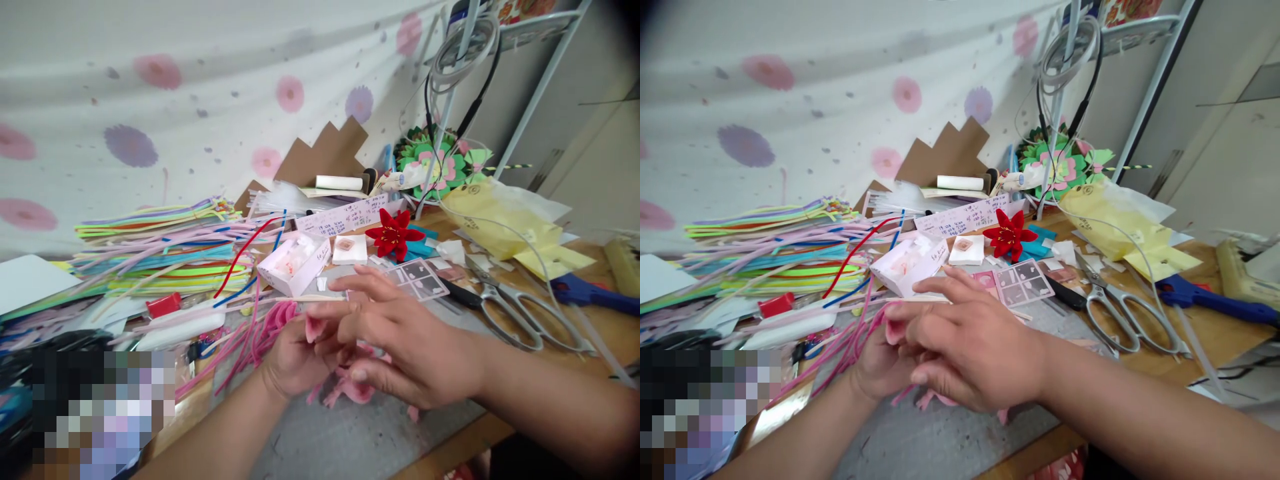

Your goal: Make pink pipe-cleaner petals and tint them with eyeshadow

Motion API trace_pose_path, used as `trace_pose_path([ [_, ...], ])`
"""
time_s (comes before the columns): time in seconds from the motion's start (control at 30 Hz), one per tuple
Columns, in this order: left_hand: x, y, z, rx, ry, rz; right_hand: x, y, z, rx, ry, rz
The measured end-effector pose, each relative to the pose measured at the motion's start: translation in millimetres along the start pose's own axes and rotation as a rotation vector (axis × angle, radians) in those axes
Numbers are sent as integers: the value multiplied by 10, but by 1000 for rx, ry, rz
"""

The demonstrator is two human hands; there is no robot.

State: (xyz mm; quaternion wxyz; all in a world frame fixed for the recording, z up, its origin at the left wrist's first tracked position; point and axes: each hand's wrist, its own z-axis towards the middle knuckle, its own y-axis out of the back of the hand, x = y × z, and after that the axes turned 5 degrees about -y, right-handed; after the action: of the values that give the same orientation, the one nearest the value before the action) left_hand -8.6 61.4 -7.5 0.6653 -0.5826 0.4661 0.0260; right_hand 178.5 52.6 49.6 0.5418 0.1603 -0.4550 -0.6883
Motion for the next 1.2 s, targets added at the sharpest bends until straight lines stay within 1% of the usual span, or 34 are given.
trace_pose_path([
  [0.07, -5, 8, 3, 31, 22, -38, 18, -6, -9, 6, -3, -44],
  [0.17, -11, 33, 4, 80, 51, -64, 31, -13, -9, -36, -2, -41],
  [0.23, -10, 46, 3, 84, 62, -67, 23, -13, -4, -12, 0, -55],
  [0.3, -3, 49, 13, 61, 55, -60, -11, -12, -10, 16, 1, -64],
  [0.37, 13, 46, 42, -5, -2, -37, -74, -15, -38, -31, -14, -45],
  [0.47, 52, 45, 112, -196, -187, 32, -196, -43, -111, -117, -75, -60],
  [0.53, 83, 47, 149, -317, -287, 111, -260, -80, -156, -98, -110, -117],
  [0.57, 97, 47, 159, -350, -316, 154, -281, -103, -172, -74, -121, -151],
  [0.63, 119, 40, 162, -369, -357, 218, -299, -156, -189, -31, -120, -213],
  [0.73, 134, 13, 148, -389, -404, 232, -289, -229, -195, 19, -83, -295],
  [0.87, 128, -20, 140, -460, -403, 231, -271, -274, -213, 30, -16, -338],
  [0.93, 122, -26, 141, -466, -395, 248, -276, -273, -224, 22, -3, -347],
  [1.03, 117, -31, 139, -448, -396, 264, -293, -272, -234, 10, -22, -372],
  [1.2, 123, -27, 125, -394, -376, 291, -299, -305, -253, 6, -13, -359],
])
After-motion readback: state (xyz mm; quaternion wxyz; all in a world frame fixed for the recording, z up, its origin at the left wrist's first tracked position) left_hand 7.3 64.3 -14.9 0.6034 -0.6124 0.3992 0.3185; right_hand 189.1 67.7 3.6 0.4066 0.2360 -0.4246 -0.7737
